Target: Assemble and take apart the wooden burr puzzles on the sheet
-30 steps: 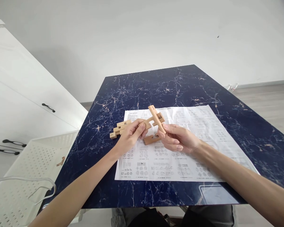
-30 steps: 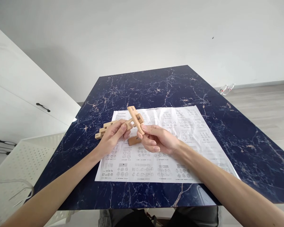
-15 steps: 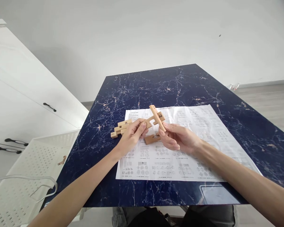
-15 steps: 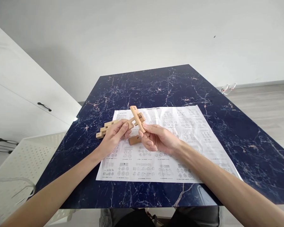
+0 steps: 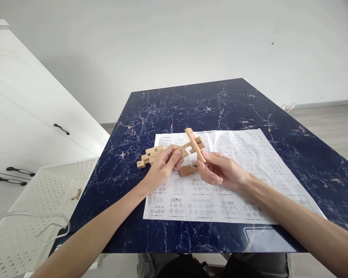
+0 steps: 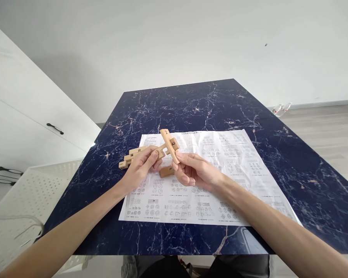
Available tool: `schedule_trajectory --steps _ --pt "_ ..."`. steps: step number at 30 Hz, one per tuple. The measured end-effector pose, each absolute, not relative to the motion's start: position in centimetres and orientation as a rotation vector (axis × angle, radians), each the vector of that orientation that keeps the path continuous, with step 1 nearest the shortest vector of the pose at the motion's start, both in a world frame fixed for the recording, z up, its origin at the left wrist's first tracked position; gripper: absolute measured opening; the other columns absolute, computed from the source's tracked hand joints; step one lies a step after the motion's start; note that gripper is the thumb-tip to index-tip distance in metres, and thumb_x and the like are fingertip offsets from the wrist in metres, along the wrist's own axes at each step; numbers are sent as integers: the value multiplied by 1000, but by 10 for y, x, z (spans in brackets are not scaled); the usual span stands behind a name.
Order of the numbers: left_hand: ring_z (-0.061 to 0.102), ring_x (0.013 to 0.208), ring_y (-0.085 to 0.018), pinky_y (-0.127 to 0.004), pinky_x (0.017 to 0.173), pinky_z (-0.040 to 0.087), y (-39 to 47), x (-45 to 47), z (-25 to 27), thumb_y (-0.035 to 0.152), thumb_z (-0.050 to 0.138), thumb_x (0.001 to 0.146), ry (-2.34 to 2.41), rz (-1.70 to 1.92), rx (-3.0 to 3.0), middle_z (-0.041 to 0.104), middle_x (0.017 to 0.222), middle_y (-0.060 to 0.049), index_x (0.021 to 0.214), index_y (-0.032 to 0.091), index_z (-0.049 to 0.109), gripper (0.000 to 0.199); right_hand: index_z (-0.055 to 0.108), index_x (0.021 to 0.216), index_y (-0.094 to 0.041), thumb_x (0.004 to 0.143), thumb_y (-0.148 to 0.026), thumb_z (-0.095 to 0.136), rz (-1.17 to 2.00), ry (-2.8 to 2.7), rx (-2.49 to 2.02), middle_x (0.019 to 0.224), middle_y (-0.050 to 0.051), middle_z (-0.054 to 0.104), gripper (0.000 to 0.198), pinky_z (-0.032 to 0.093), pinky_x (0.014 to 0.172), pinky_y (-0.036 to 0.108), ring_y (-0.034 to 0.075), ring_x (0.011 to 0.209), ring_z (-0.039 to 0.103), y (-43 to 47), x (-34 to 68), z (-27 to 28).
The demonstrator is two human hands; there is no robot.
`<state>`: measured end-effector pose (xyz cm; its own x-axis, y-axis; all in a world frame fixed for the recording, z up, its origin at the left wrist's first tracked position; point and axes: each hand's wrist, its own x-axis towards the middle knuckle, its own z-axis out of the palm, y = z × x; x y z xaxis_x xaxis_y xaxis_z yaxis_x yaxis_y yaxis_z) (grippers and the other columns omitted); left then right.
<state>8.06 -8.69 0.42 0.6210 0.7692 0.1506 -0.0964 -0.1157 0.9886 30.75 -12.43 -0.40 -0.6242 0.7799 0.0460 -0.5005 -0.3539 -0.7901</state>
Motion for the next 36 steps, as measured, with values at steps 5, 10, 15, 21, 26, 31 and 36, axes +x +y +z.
schedule_trajectory --steps 5,10,15,21,26,31,36 --pt "37 62 -12 -28 60 35 -85 77 7 48 52 111 598 778 1593 40 74 4 113 20 63 30 68 86 -16 111 -44 54 2101 -1047 -379 49 -7 50 40 30 40 19 7 37 29 -122 312 -3" --pt "38 63 -12 -28 62 37 -84 79 9 49 53 110 583 753 1588 39 74 4 104 19 61 31 64 83 -17 109 -47 56 2161 -1035 -387 47 -8 49 41 30 37 18 6 36 29 -123 309 0" --pt "36 60 -11 -26 58 32 -86 88 9 51 54 109 590 779 1524 44 72 4 98 19 58 34 67 88 -15 106 -50 61 2108 -1038 -491 53 -5 56 39 30 39 18 6 38 35 -124 298 -4" --pt "41 63 -12 -26 58 33 -87 89 11 53 55 108 612 780 1516 48 73 3 99 18 59 36 66 91 -16 107 -52 61 2144 -1052 -457 55 -6 56 39 31 39 19 6 39 35 -121 297 -4" --pt "37 60 -11 -26 58 32 -91 88 10 52 56 108 608 815 1471 46 72 4 103 19 58 34 64 92 -17 107 -55 59 2126 -1105 -497 54 -7 56 41 30 40 19 6 38 37 -123 298 -5" --pt "35 59 -10 -26 56 30 -92 89 4 51 58 108 589 794 1380 48 74 4 109 18 57 33 64 91 -16 107 -56 58 2106 -1149 -532 53 -7 56 43 31 40 19 6 37 37 -126 297 -3" --pt "33 57 -9 -26 54 26 -94 91 4 52 60 107 593 833 1321 46 73 5 108 19 57 33 64 89 -17 107 -56 59 2018 -1148 -582 53 -7 55 44 33 40 19 6 39 37 -128 294 2"
